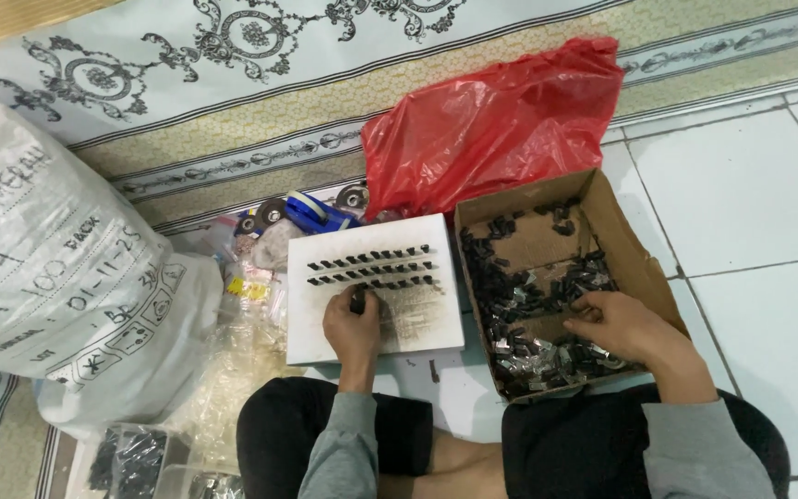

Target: The person sits on the floor and repeatedly picks small black components from a cardboard box, briefly handles them, and places them into a white tray with rows of slots. The person also handles a small plastic bag near the end of the clip.

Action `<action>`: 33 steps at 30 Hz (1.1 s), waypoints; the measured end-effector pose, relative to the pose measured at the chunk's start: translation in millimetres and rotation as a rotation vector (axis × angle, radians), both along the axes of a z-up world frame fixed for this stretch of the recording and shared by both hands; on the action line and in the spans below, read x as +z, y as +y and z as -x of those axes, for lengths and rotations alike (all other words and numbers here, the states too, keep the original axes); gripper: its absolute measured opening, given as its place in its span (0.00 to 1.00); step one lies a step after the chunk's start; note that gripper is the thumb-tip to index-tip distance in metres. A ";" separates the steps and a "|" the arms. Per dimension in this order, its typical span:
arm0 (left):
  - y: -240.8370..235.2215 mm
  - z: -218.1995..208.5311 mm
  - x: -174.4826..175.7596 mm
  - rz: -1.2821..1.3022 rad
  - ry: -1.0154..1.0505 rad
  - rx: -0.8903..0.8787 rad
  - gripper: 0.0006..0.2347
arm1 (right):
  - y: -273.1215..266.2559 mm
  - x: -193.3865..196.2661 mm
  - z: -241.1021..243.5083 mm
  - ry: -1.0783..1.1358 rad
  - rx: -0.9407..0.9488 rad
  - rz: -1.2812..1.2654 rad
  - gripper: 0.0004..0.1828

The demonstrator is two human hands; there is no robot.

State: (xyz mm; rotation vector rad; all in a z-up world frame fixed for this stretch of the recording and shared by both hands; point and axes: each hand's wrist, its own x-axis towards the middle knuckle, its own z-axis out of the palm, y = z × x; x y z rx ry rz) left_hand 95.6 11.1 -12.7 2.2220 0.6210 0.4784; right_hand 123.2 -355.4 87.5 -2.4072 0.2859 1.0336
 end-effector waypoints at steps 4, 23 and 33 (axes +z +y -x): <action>-6.0 13.5 24.9 -0.038 -0.005 -0.004 0.12 | -10.9 -21.3 -3.4 -0.103 -0.010 -0.074 0.33; -153.6 -35.2 38.3 -0.363 0.105 -0.975 0.09 | -20.3 10.1 -18.6 -0.540 -0.169 -0.294 0.23; -169.3 -140.0 -126.8 -0.960 0.178 -1.067 0.07 | -29.3 -34.9 -37.6 -0.387 -0.194 -0.307 0.27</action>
